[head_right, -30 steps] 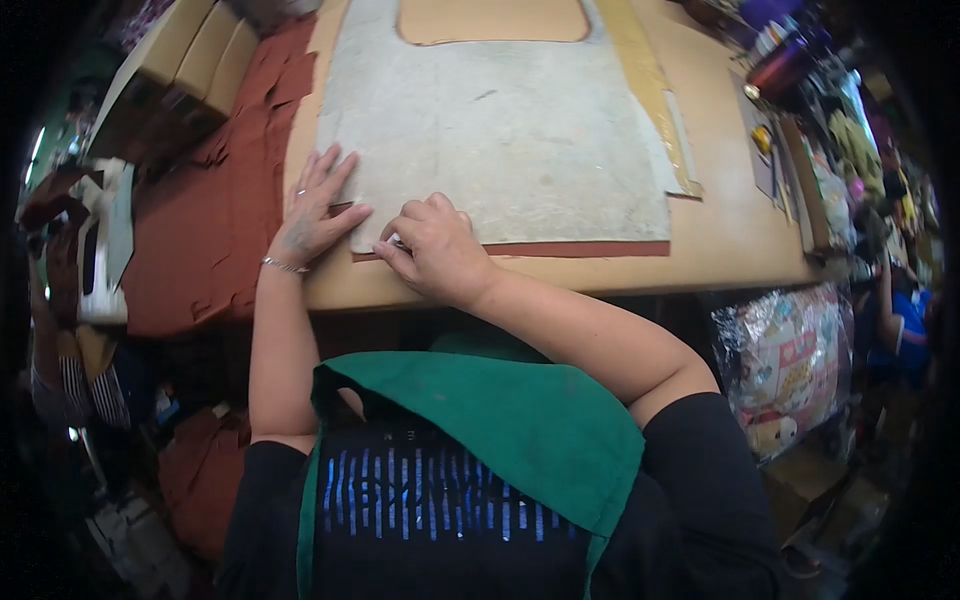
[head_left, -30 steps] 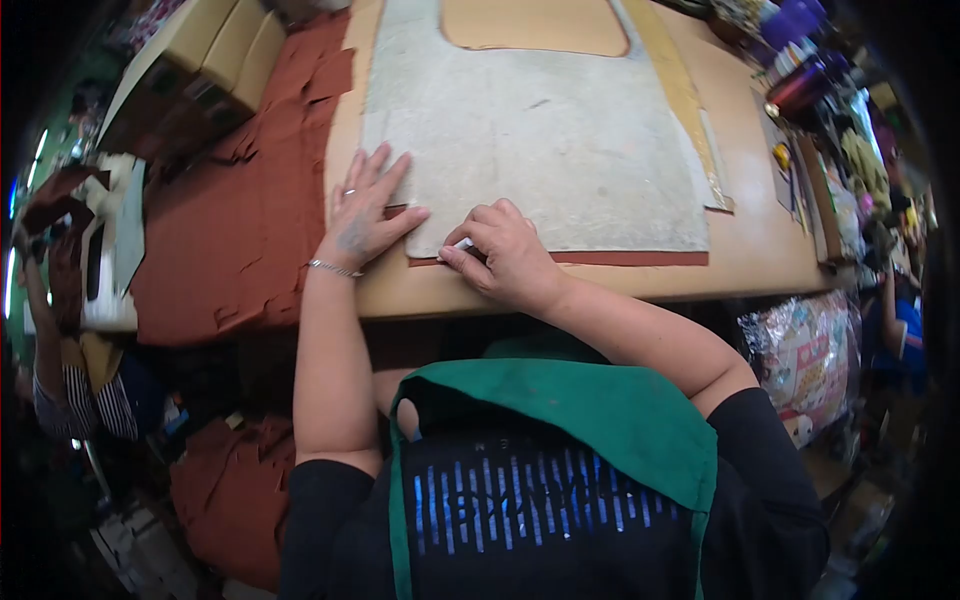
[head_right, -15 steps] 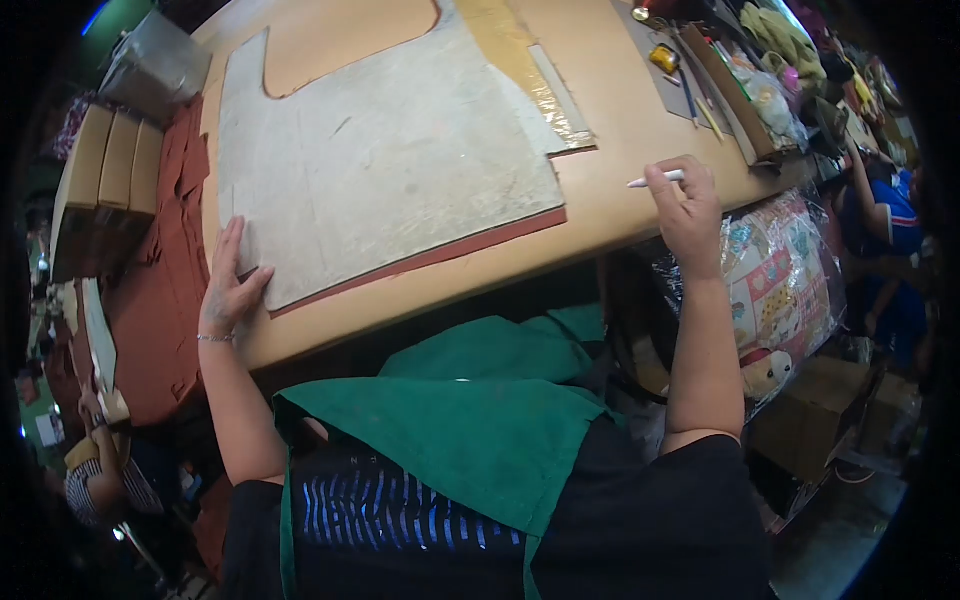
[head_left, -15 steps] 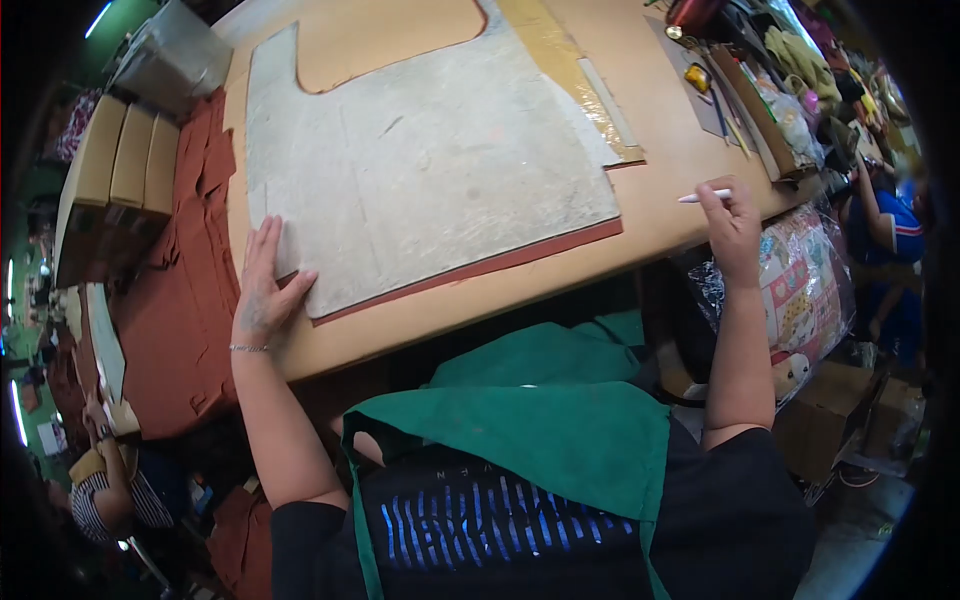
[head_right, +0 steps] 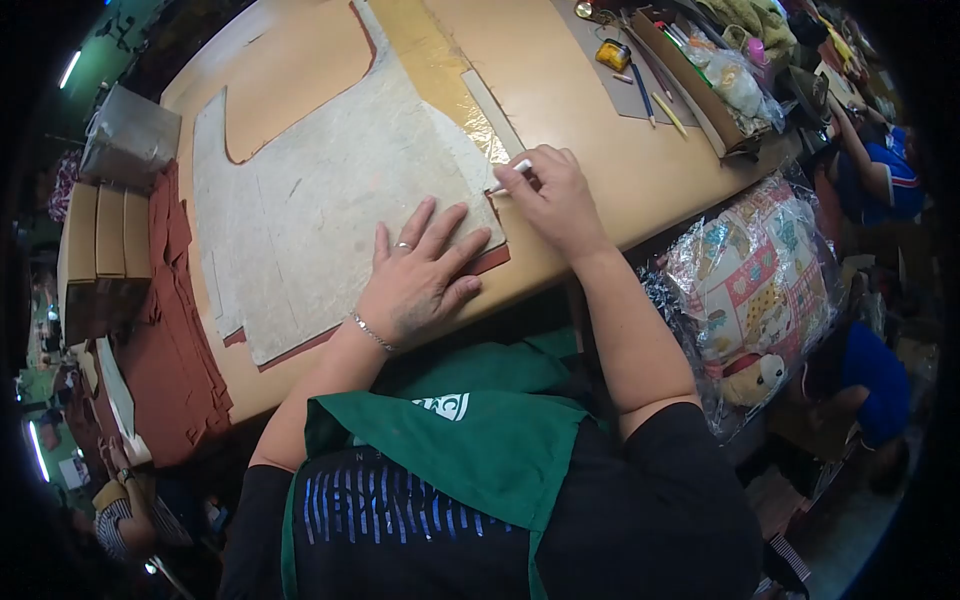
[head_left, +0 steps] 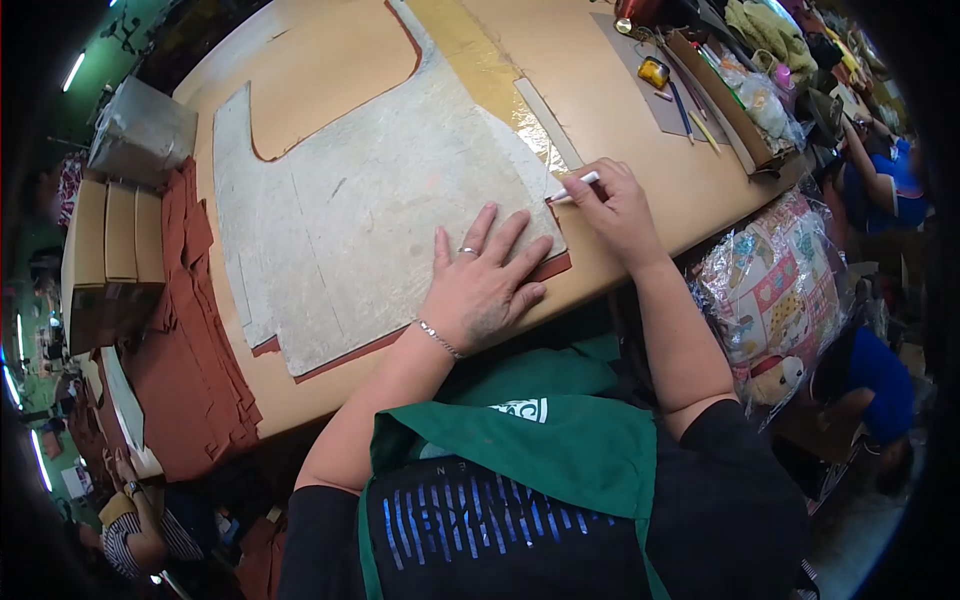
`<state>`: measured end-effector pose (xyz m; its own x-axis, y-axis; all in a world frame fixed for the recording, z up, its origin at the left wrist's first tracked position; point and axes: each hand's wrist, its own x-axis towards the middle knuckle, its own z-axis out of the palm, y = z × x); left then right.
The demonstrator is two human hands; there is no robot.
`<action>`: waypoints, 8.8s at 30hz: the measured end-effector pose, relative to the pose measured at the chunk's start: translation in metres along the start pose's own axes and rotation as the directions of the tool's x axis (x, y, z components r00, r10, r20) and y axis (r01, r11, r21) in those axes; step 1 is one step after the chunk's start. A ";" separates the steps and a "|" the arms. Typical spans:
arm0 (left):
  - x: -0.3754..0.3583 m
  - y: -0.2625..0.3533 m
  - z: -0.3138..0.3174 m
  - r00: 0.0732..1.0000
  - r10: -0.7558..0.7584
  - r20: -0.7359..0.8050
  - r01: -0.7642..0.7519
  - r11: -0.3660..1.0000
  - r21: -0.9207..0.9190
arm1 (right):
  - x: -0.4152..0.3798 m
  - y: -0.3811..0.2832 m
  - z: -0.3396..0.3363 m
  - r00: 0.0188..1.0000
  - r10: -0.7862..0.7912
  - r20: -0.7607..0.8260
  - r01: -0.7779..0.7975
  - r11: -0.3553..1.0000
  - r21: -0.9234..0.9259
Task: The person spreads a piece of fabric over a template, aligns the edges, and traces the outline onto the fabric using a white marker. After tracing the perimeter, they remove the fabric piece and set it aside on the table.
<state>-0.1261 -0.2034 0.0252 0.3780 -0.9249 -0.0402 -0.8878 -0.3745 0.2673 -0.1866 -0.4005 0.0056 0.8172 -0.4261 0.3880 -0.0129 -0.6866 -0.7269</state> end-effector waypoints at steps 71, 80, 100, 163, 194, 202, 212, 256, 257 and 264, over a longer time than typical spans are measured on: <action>-0.060 -0.085 -0.042 0.834 -0.322 -0.449 0.079 0.873 -0.481 | 0.004 -0.007 0.007 0.937 0.315 0.149 -0.338 0.717 0.610; -0.022 -0.041 -0.052 0.871 -0.415 -0.264 -0.052 0.456 -0.888 | 0.003 -0.074 0.036 0.850 0.317 0.421 -0.480 0.134 0.867; -0.027 -0.032 -0.022 0.724 -0.398 -0.563 -0.259 0.600 -0.757 | -0.033 -0.093 0.046 0.953 0.161 0.255 -0.297 0.648 0.702; -0.037 -0.008 -0.018 0.805 -0.304 -0.510 -0.253 0.601 -0.758 | -0.048 -0.095 0.051 0.952 0.151 0.267 -0.307 0.490 0.816; -0.047 -0.011 -0.027 0.925 0.027 -0.380 -0.158 0.935 -0.318 | -0.019 -0.003 0.017 0.900 0.420 -0.115 -0.175 0.592 0.787; -0.061 0.020 -0.015 0.883 0.447 -0.146 -0.437 0.667 -0.603 | -0.020 0.004 0.009 0.898 0.426 -0.108 -0.170 0.564 0.808; -0.022 -0.006 0.004 0.993 0.042 -0.112 -0.038 0.999 0.032 | -0.006 0.013 -0.007 0.941 0.253 0.226 -0.322 0.876 0.358; -0.056 -0.068 -0.026 0.917 -0.029 -0.398 -0.213 0.808 -0.550 | -0.039 -0.046 -0.036 0.974 0.109 0.199 -0.208 0.777 0.594; -0.062 -0.083 -0.028 0.887 -0.031 -0.461 -0.191 0.884 -0.427 | -0.035 -0.045 -0.029 0.970 0.100 0.223 -0.225 0.722 0.654; -0.115 -0.137 -0.042 0.862 -0.269 -0.429 0.164 0.950 -0.265 | 0.003 -0.038 0.022 0.936 0.235 0.261 -0.351 0.605 0.715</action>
<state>-0.0369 -0.0427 0.0335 0.6771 -0.6689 0.3069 -0.7122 -0.4904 0.5023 -0.1706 -0.3626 0.0224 0.9125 -0.4067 0.0449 0.1176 0.1555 -0.9808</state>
